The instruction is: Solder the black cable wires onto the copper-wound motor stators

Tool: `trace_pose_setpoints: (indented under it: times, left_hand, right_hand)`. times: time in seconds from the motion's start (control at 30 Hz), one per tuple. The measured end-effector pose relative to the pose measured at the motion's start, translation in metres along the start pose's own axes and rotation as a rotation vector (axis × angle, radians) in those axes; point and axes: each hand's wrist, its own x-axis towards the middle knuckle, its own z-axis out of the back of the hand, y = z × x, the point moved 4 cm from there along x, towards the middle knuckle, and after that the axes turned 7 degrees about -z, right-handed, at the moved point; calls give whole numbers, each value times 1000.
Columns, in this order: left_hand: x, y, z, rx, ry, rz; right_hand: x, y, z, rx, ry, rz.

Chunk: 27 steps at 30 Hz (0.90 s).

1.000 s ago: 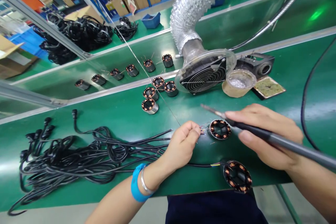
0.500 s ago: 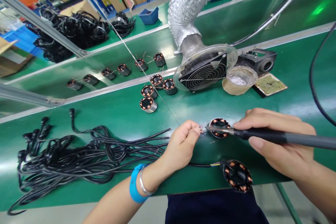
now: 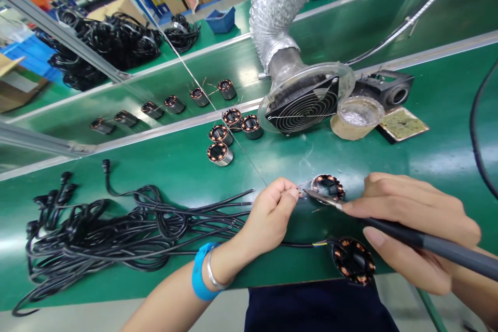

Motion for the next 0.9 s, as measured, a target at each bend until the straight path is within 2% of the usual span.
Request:
trace_pose_setpoints:
  times: [0.47,0.67,0.77,0.83,0.9]
  left_hand:
    - [0,0,-1,-15,0,3]
    - [0,0,-1,-13,-11,10]
    - [1,-1,-1,-5,-5,10]
    - [1,-2,-2,7,4,5]
    - [0,-3,-1,22,12,-6]
  right_hand:
    - [-2,-1,10,-19,-59,-32]
    - [1,-3,9,-68,-190,112]
    - [-1,-10,5,-60,-227,110]
    - [-1,-15,0,-91,-216,76]
    - [0,-18,-9,-152,-144,46]
